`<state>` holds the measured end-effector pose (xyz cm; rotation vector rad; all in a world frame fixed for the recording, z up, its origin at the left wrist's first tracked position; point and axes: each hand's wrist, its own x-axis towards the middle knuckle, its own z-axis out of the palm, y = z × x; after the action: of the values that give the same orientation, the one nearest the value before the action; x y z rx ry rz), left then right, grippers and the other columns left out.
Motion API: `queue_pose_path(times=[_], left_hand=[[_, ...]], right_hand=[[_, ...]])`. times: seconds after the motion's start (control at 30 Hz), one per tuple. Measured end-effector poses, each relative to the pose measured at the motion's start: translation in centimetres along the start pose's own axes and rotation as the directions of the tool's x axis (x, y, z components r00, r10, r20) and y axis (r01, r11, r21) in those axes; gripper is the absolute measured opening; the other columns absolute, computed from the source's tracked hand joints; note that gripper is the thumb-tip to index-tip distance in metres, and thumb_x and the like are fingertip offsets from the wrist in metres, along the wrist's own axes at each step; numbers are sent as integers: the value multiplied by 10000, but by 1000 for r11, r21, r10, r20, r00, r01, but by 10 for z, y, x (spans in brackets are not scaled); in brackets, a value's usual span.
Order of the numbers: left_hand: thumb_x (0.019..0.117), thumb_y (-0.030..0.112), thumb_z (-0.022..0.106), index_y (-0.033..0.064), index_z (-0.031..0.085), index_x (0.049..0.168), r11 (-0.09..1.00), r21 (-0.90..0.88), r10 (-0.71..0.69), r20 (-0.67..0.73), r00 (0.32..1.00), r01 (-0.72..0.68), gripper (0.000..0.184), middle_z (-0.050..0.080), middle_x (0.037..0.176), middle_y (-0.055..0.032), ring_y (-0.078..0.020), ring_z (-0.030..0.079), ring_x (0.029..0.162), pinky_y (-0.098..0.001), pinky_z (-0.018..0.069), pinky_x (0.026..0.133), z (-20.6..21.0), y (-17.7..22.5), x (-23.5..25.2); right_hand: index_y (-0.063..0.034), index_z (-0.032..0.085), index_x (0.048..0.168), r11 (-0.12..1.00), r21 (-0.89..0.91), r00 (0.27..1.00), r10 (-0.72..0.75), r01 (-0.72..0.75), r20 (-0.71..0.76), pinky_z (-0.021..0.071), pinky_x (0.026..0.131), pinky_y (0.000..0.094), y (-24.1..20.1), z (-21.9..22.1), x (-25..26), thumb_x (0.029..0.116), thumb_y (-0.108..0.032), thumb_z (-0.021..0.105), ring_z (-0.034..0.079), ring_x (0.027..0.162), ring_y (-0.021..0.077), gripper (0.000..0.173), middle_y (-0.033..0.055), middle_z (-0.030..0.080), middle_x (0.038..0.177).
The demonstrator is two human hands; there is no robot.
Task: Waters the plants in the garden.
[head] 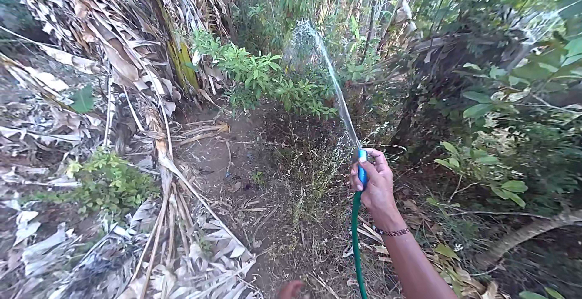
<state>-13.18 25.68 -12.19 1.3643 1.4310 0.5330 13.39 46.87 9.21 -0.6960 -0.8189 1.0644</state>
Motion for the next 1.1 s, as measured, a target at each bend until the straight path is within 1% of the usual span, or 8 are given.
queue_pose_path(times=[0.13,0.2,0.27,0.37,0.47,0.57,0.73,1.1], left_hand=[[942,244,731,27,520,1468,977,-81,213,394,894,-197,607,497,1488,-239,-364,568,1294,-513,493,1060,58,76,56],[980,215,680,4,568,1419,958,-127,286,481,829,-257,500,496,1475,-251,-364,560,1301,-493,492,1074,89,95,68],[1036,208,567,-24,634,1306,952,-145,307,462,832,-270,362,604,1339,-236,-329,620,1197,-482,503,1031,115,89,73],[1041,236,541,-43,547,1281,985,-132,151,357,922,-111,368,675,1151,-213,-277,697,968,-465,560,897,127,78,65],[977,280,649,-21,496,1338,985,-171,35,235,971,5,494,634,1219,-207,-284,680,1004,-460,565,892,131,60,68],[1012,284,614,1,384,1498,973,-230,92,291,952,-24,608,541,1411,-237,-316,637,1180,-484,527,1015,132,55,72],[1098,321,425,21,565,1379,979,-201,121,388,914,-44,433,691,1177,-153,-237,664,1070,-454,509,984,139,45,64],[1101,332,423,19,579,1346,977,-212,99,418,903,-9,427,699,1168,-115,-189,678,1024,-402,539,940,132,25,37]], right_hand=[[-72,482,1288,1000,6,1000,-12,12,5,442,363,223,-6,8,1,1042,-97,458,496,408,99,249,68,555,642],[-64,480,1295,1000,-14,1000,4,-4,-4,444,366,221,-8,11,5,1045,-86,455,499,414,98,252,72,565,657],[-54,497,1284,999,-28,998,43,-44,-42,442,364,223,-5,10,11,1051,-77,471,499,412,100,235,85,579,665],[-58,513,1277,995,-17,993,96,-97,-76,435,374,215,1,7,15,1058,-78,460,487,416,93,226,76,565,663],[-67,519,1274,990,-3,986,141,-141,-85,427,379,213,5,7,14,1062,-87,451,472,412,88,223,69,558,654],[-56,525,1281,984,-1,978,179,-181,-104,426,381,208,9,8,13,1064,-91,463,467,414,84,228,68,551,661],[-49,525,1247,968,10,956,249,-251,-156,416,384,201,25,4,10,1070,-74,463,458,420,78,189,64,551,679],[-51,518,1247,938,14,916,341,-346,-210,409,382,201,51,-3,5,1073,-89,486,448,417,79,181,63,548,678]])
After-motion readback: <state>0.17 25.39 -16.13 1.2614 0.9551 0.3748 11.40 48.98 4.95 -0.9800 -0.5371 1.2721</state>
